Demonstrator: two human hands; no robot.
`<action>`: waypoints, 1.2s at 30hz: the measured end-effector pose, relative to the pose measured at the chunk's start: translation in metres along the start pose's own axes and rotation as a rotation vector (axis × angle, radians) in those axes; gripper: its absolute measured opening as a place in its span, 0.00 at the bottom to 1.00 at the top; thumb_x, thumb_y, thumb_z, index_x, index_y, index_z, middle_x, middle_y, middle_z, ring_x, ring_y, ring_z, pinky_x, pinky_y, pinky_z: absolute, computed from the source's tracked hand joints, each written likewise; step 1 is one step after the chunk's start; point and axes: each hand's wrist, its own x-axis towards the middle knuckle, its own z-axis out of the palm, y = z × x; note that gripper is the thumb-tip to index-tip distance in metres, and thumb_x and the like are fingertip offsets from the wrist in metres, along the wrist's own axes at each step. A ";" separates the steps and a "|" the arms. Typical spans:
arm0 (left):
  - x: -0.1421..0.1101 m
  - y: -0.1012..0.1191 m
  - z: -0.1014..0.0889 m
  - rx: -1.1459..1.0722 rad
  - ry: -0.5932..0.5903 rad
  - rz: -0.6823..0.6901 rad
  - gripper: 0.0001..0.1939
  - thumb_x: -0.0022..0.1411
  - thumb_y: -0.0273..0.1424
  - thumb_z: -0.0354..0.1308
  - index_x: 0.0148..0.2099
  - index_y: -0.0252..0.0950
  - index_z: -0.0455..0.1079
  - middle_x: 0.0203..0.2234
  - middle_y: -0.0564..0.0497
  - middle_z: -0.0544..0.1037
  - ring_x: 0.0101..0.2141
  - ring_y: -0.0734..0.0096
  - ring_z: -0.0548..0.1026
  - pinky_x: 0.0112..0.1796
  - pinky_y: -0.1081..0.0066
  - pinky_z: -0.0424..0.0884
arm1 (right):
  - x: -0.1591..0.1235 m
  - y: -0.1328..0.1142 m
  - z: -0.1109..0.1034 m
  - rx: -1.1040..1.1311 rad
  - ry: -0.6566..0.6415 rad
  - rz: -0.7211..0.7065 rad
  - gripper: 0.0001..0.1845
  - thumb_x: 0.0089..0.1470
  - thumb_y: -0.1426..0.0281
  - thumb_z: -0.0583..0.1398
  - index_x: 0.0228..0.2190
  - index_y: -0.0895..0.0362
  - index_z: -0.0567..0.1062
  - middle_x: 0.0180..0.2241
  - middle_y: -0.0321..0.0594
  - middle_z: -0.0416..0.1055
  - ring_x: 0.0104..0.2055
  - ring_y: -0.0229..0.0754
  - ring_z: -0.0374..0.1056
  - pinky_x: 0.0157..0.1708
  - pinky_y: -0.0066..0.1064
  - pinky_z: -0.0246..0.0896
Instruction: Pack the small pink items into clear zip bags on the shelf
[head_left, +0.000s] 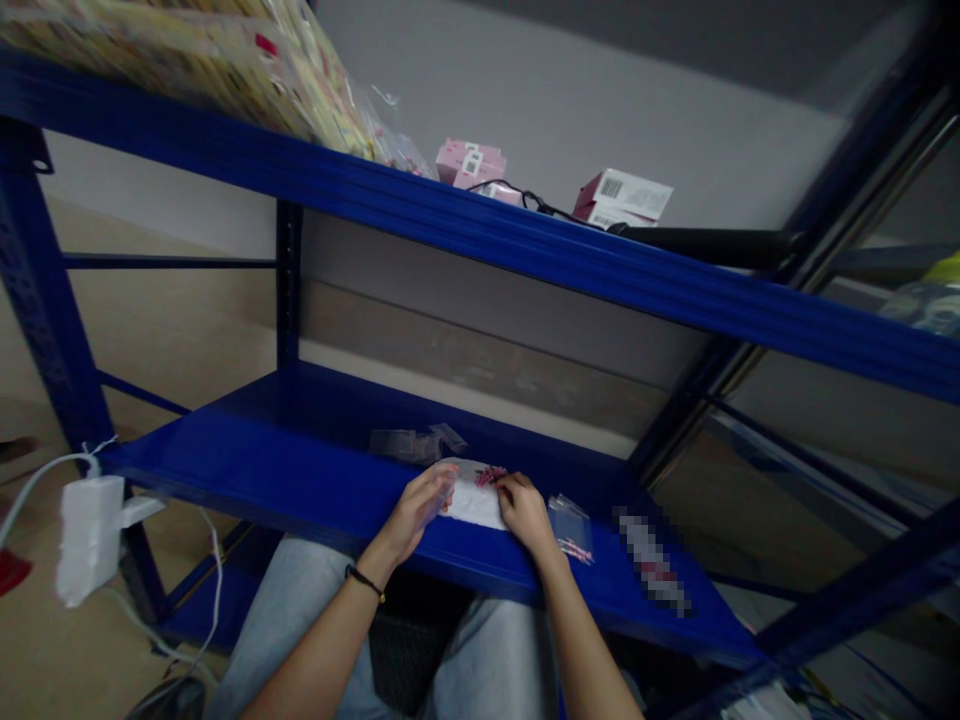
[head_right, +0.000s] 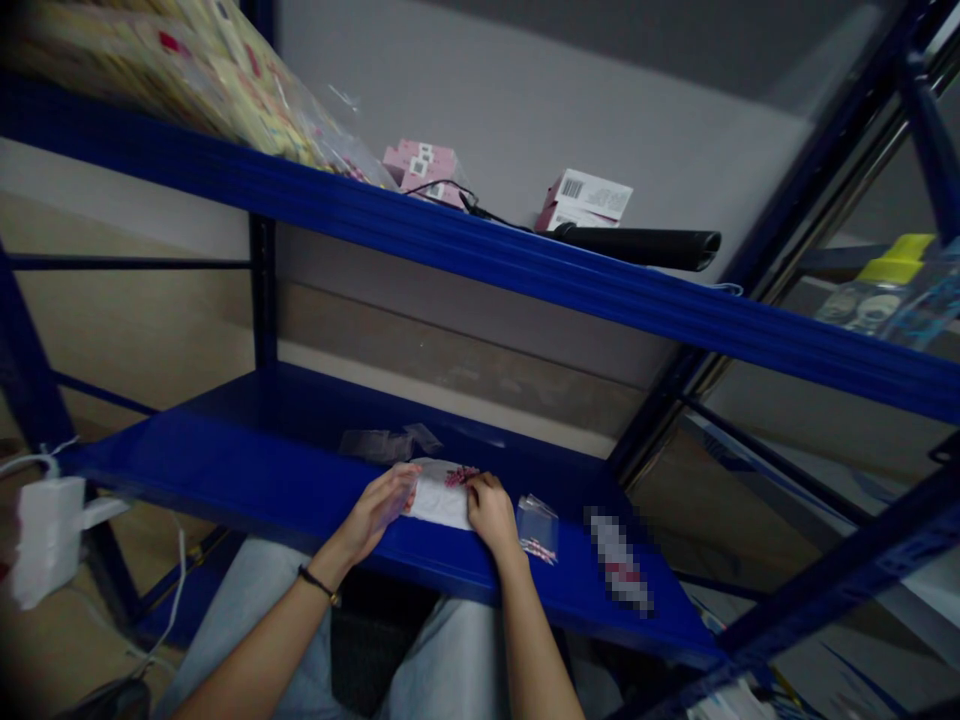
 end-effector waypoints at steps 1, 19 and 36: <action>0.000 0.000 0.000 -0.002 -0.003 -0.003 0.18 0.58 0.38 0.64 0.48 0.35 0.76 0.36 0.47 0.76 0.34 0.69 0.71 0.36 0.73 0.64 | 0.001 0.001 0.001 0.001 -0.002 -0.002 0.14 0.59 0.74 0.53 0.39 0.56 0.79 0.41 0.45 0.73 0.45 0.45 0.69 0.48 0.30 0.61; 0.000 -0.001 0.000 -0.008 0.014 0.007 0.17 0.58 0.38 0.65 0.47 0.35 0.77 0.36 0.47 0.76 0.32 0.72 0.71 0.34 0.73 0.64 | 0.006 0.005 0.008 0.036 -0.014 0.043 0.14 0.61 0.72 0.52 0.37 0.56 0.78 0.38 0.44 0.73 0.41 0.44 0.71 0.45 0.30 0.63; -0.003 0.000 0.003 0.070 -0.103 -0.032 0.21 0.59 0.39 0.64 0.52 0.35 0.74 0.42 0.44 0.77 0.37 0.66 0.73 0.38 0.71 0.64 | 0.021 -0.091 -0.066 0.556 0.023 -0.142 0.15 0.62 0.61 0.55 0.40 0.54 0.80 0.42 0.43 0.76 0.44 0.43 0.71 0.45 0.32 0.64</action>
